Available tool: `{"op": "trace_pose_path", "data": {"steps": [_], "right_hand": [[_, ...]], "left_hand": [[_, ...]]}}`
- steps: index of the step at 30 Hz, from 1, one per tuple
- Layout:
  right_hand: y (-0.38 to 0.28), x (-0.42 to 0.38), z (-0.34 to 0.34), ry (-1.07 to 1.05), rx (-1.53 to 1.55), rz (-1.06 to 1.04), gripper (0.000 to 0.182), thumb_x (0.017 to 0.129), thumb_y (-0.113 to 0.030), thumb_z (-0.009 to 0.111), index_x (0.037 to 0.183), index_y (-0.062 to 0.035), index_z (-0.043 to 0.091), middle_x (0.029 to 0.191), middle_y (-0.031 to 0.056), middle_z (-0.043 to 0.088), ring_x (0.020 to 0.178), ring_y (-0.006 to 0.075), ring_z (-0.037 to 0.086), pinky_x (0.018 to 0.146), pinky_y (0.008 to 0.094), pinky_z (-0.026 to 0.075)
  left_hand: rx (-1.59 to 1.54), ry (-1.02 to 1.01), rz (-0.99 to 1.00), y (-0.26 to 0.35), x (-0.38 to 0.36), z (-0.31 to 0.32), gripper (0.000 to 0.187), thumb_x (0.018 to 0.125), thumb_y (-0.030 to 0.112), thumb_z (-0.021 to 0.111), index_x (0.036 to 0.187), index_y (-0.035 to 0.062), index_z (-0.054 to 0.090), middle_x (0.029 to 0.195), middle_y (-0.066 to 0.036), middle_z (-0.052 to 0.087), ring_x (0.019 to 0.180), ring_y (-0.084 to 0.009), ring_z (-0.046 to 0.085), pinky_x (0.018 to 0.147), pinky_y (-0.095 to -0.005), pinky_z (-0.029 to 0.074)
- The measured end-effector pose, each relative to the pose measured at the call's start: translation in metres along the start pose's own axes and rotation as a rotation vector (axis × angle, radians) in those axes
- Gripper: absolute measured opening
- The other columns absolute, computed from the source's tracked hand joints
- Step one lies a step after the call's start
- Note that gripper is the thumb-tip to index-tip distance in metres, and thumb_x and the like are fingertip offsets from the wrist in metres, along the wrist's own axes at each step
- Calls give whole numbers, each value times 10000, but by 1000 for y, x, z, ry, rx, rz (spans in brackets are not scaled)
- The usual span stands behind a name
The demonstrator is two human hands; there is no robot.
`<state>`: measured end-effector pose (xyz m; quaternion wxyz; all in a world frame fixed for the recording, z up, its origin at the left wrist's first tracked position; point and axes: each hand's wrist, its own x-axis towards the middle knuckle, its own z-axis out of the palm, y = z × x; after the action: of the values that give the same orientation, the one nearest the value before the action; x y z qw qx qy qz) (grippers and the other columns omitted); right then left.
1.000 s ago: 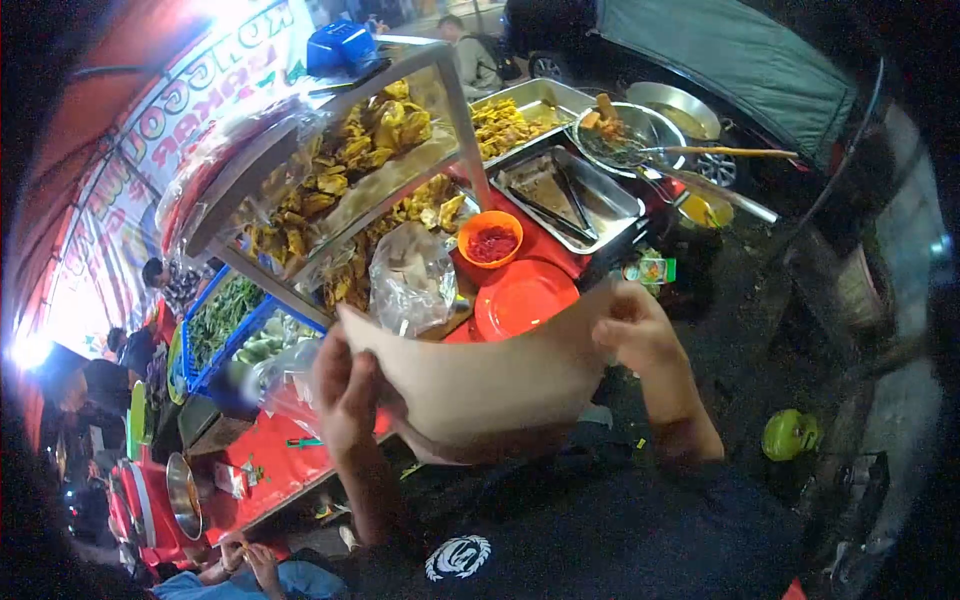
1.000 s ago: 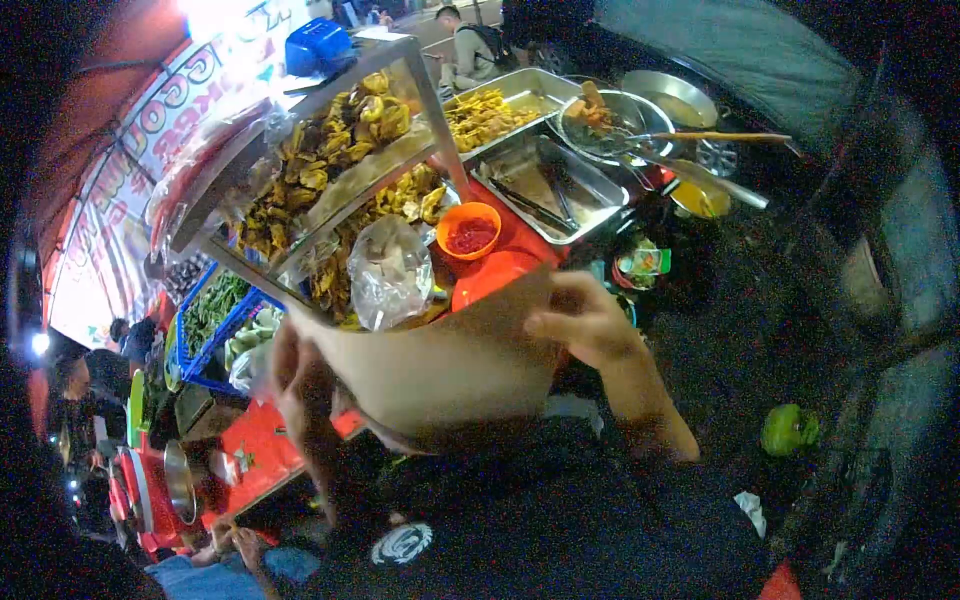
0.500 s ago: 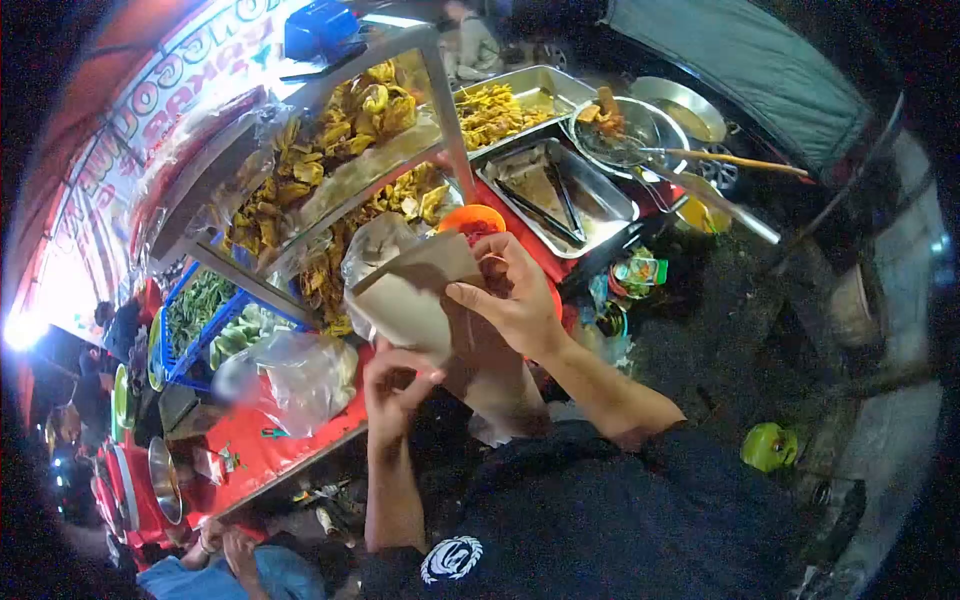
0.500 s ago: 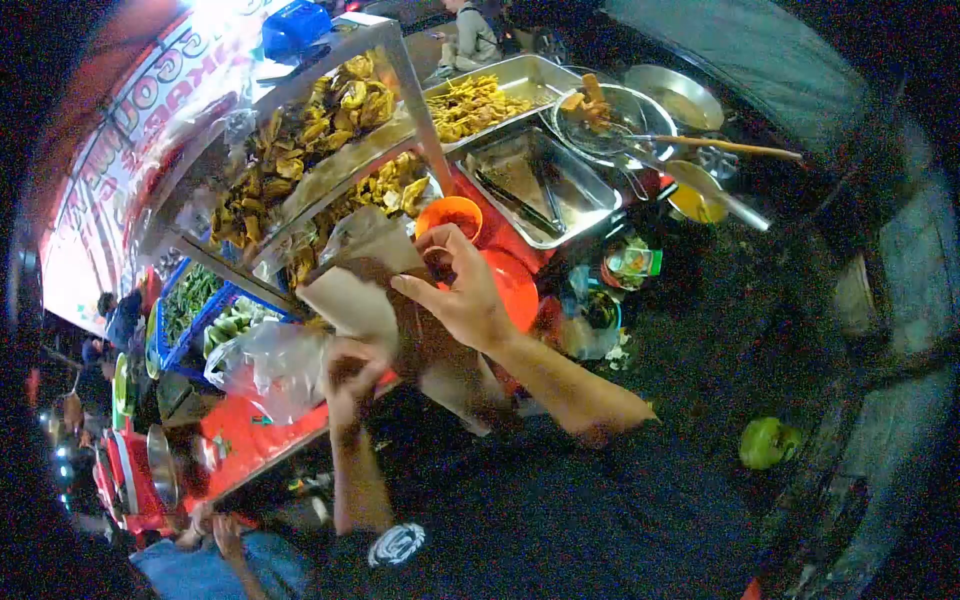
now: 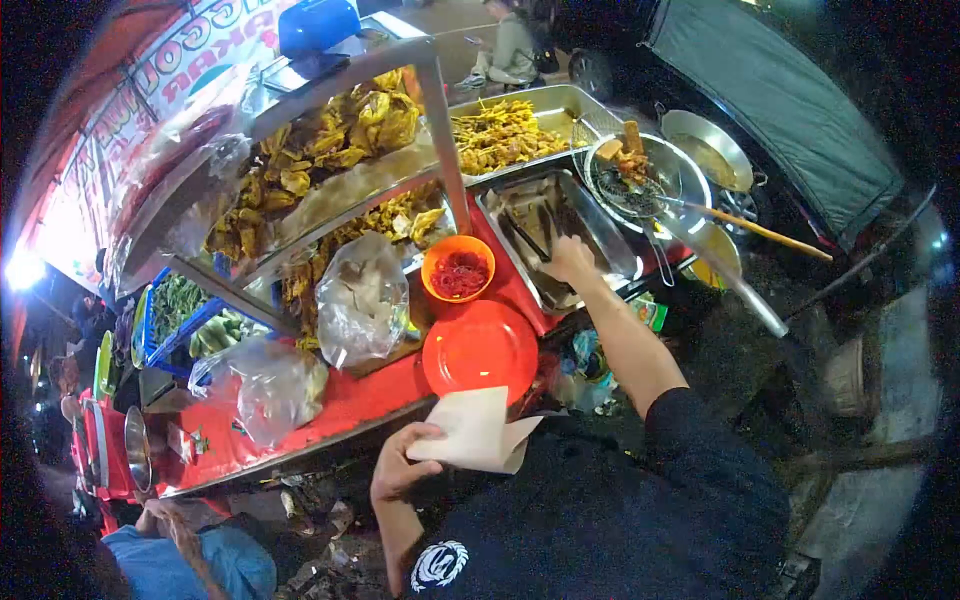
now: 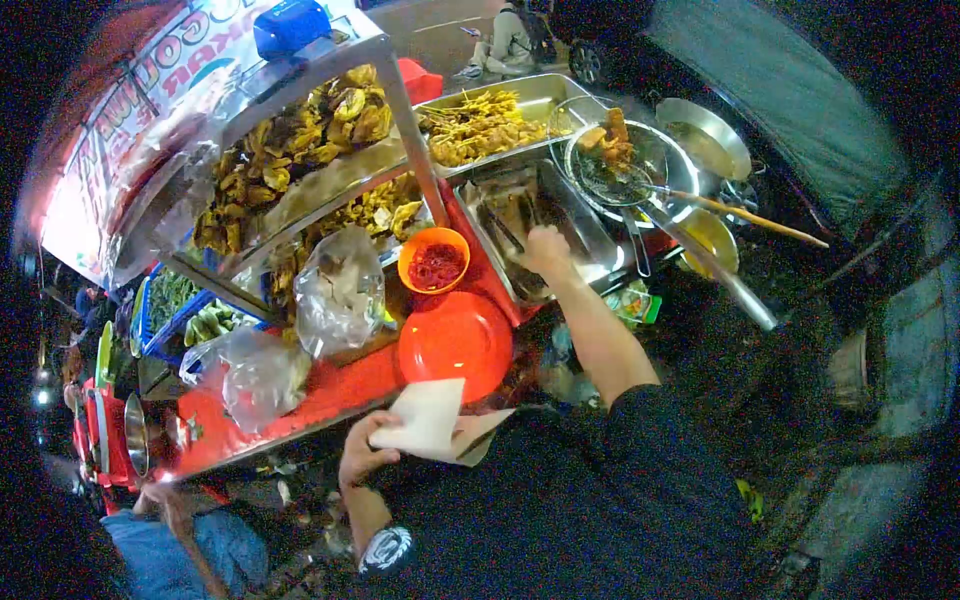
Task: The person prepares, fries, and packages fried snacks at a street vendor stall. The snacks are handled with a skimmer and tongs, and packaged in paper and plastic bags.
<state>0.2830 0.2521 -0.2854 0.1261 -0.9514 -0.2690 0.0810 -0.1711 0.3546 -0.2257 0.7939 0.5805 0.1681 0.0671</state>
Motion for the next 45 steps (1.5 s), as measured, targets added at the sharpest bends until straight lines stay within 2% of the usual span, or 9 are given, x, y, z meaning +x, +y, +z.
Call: {"op": "trace_pose_path", "data": {"steps": [6,8,11,20,30,32,34,37,45], "right_hand": [[5,-8,-189,56,-198,-250,514,685,-365,786,1015,-2,631,886,219,658,873,366,662,785,457,529],[39,7,-247,55,-269,-242,440,653,-388,777,892,-28,696,891,182,704,853,327,686,786,425,550],[86,49,-289,-1,-544,-146,424,602,-360,832,883,-60,728,900,161,712,863,324,693,788,413,558],[124,153,-290,-135,-959,-188,418,558,-332,880,895,-116,757,921,90,731,879,249,707,759,379,572],[147,182,-286,-112,-857,-380,376,590,-298,807,910,-111,748,859,130,713,827,321,689,736,419,565],[157,192,-307,-233,-620,-105,367,613,-292,779,927,-106,743,850,131,710,831,331,683,736,436,551],[149,156,-344,-168,-768,-376,365,645,-309,758,941,-97,745,785,142,695,684,285,676,612,410,538],[147,110,-374,-208,-307,-161,416,743,-283,724,1098,-66,716,639,68,623,413,122,520,385,286,415],[137,44,-409,-325,22,-157,412,776,-192,717,1149,-21,685,648,30,631,410,55,497,363,211,380]], "left_hand": [[176,-404,-155,-37,78,9,364,767,142,764,1095,-3,700,892,-35,693,804,-104,637,704,-220,489],[87,-439,-269,-20,100,26,274,842,210,715,1059,42,721,1070,-109,669,985,-172,631,842,-292,485],[-48,-385,329,-25,139,39,244,905,305,656,1042,104,679,1409,-214,423,1332,-328,399,1107,-470,273],[-813,507,257,-4,202,27,458,1015,417,421,1296,70,525,1207,-106,612,1069,-261,611,924,-417,503],[-615,538,284,-44,219,51,432,1024,342,348,1295,54,524,1216,-134,608,1048,-289,621,928,-418,506],[-669,515,284,-35,238,50,440,1022,342,339,1293,49,524,1215,-137,608,1049,-293,620,928,-419,506],[-724,490,280,-28,254,46,447,1020,342,330,1291,43,524,1214,-140,608,1050,-296,620,928,-420,505],[-796,434,276,-24,266,53,459,1016,341,317,1288,35,524,1214,-145,608,1050,-302,619,928,-422,505],[-807,484,280,-6,331,78,512,1001,362,280,1282,11,524,1218,-158,605,1075,-319,608,948,-435,490]]}}
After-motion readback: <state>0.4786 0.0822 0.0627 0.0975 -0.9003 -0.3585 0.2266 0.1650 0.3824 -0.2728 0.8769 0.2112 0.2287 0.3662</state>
